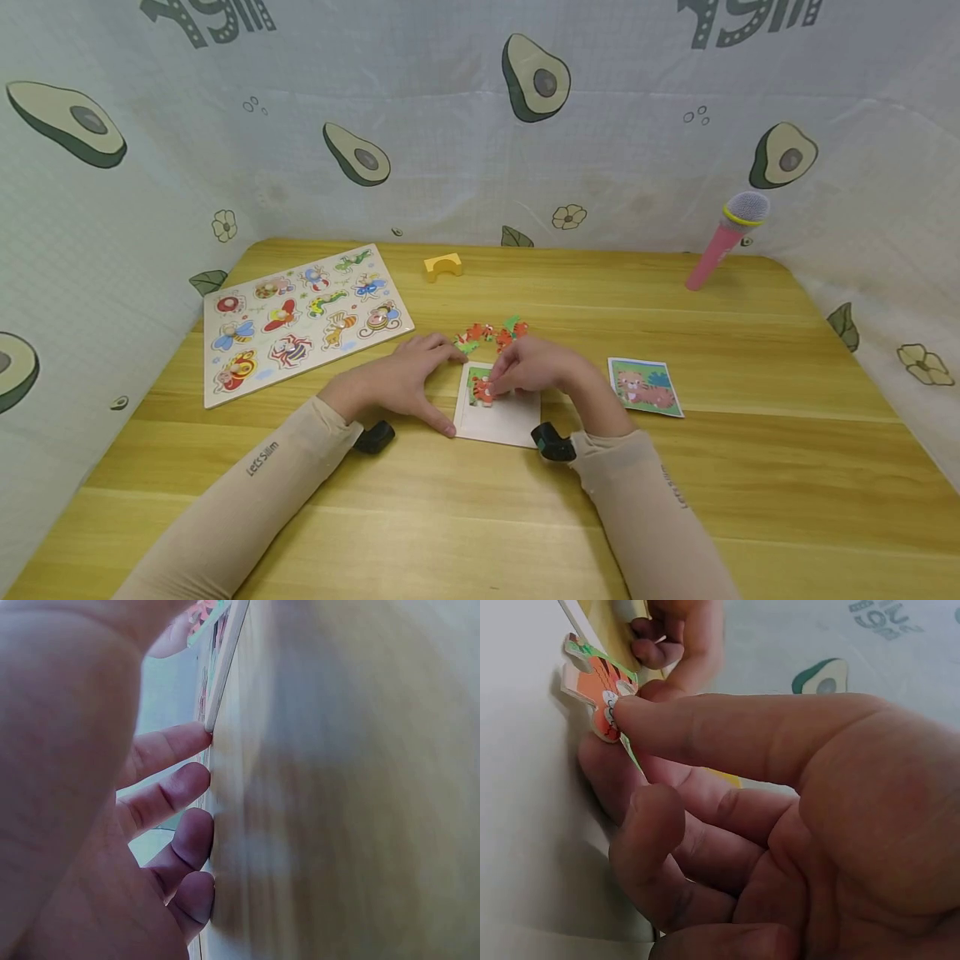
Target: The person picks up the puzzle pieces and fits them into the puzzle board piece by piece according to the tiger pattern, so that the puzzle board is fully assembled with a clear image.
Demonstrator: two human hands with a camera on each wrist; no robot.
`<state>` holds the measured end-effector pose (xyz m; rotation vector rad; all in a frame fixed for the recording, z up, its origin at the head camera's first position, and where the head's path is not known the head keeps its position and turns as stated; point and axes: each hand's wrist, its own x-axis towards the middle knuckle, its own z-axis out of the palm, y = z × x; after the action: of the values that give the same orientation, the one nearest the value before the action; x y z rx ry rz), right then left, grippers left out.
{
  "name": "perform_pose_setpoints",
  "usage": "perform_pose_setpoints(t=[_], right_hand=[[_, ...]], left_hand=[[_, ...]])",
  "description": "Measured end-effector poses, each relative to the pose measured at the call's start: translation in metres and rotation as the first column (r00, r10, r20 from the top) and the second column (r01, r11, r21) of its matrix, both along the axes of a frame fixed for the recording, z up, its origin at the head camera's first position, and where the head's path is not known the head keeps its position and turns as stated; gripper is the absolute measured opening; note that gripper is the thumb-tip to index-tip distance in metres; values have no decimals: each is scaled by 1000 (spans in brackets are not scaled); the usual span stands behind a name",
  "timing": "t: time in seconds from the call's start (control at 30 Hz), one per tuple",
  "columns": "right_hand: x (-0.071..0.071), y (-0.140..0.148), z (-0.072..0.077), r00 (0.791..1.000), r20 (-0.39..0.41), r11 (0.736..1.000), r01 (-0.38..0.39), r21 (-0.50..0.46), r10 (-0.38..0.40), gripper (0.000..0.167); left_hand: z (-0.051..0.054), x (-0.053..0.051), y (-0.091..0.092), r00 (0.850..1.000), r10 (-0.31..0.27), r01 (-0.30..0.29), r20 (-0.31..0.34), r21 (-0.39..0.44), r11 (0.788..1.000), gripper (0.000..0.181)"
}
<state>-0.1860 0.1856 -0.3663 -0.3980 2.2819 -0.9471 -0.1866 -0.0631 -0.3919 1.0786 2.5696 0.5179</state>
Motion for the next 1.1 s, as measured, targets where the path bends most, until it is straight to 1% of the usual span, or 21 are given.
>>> perform_pose_setpoints(t=[0.13,0.33,0.47,0.7,1.1], right_hand=[[2,-4,1,1000,-17,1000,-8,20,8,12],[4,-8,2,996,-81,998,-28,53,33,8],[4,-10,2,994,-100,998,-31,50,36,9],[4,-12,-1,987,-144,997,-66,41,71,6],[3,-13,-4,984,-172,997,-43,57,52,6]], left_hand=[[0,0,0,1000,-1,1,3,6,1000,100],[-1,0,0,1000,-3,3,2,11,1000,100],[-1,-1,0,1000,-7,7,-8,12,1000,99],[-2,-1,0,1000,-6,6,-20,4,1000,99],[-1,0,-1,1000,-9,9,-18,14,1000,98]])
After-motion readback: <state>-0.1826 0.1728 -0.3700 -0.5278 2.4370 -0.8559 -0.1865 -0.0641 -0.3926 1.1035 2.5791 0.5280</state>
